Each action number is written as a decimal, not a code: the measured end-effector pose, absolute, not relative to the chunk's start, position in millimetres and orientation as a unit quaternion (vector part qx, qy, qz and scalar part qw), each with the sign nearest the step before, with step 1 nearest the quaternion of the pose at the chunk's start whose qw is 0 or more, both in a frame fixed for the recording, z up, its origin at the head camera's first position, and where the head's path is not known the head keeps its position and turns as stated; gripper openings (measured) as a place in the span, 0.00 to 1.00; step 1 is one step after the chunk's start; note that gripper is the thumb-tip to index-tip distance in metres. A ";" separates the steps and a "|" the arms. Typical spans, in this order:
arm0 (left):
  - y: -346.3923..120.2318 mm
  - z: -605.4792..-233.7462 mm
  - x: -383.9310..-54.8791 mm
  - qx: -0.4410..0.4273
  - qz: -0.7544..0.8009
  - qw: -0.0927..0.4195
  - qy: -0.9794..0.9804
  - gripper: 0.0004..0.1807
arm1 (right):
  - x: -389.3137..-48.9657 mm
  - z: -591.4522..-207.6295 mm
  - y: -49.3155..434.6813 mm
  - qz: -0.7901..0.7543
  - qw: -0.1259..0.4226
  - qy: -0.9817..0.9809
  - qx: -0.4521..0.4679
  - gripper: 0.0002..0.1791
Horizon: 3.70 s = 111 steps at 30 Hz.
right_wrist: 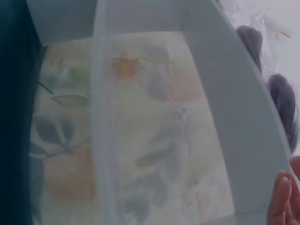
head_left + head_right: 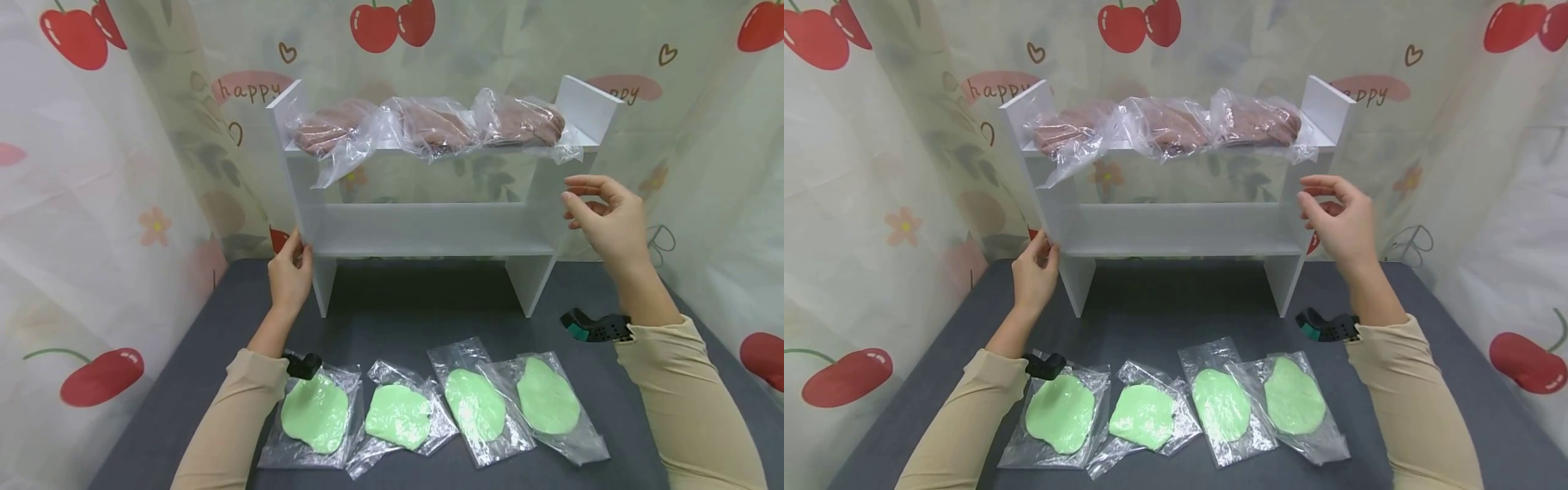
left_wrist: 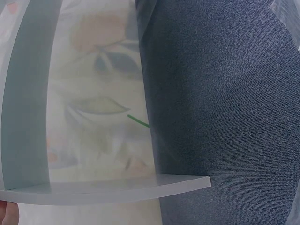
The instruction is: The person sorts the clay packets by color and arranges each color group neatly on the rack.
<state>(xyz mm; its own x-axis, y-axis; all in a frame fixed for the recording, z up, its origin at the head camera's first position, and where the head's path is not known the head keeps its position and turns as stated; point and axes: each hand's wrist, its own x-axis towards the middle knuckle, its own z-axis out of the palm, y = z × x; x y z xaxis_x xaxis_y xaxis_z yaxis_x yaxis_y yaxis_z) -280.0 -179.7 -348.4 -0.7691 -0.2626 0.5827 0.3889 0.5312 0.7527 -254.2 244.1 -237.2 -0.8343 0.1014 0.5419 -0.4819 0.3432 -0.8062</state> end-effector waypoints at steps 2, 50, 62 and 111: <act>-179.6 -348.4 -280.1 -0.039 -0.485 0.337 -0.806 0.25 | -253.9 -247.5 246.3 0.534 0.236 -0.799 0.146 0.13; -178.9 -349.5 -279.1 -0.036 -0.486 0.339 -0.805 0.25 | -249.5 -405.2 309.7 0.326 -0.269 -0.858 0.293 0.42; -177.8 -347.3 -277.9 -0.039 -0.486 0.340 -0.804 0.25 | -244.9 -413.5 307.5 0.313 -0.262 -0.863 0.299 0.40; -179.5 -350.7 -281.7 -0.035 -0.484 0.338 -0.806 0.24 | -251.1 -384.5 305.0 0.360 -0.194 -0.861 0.301 0.24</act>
<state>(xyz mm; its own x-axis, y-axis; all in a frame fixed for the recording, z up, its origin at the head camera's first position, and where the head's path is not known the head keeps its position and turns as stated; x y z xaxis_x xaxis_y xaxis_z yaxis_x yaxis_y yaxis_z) -281.7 -179.5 -350.7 -0.7688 -0.2719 0.5788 0.3835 0.5282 0.7576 -251.1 305.0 -384.5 -0.7432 -0.6586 -0.1177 -0.3784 0.5589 -0.7379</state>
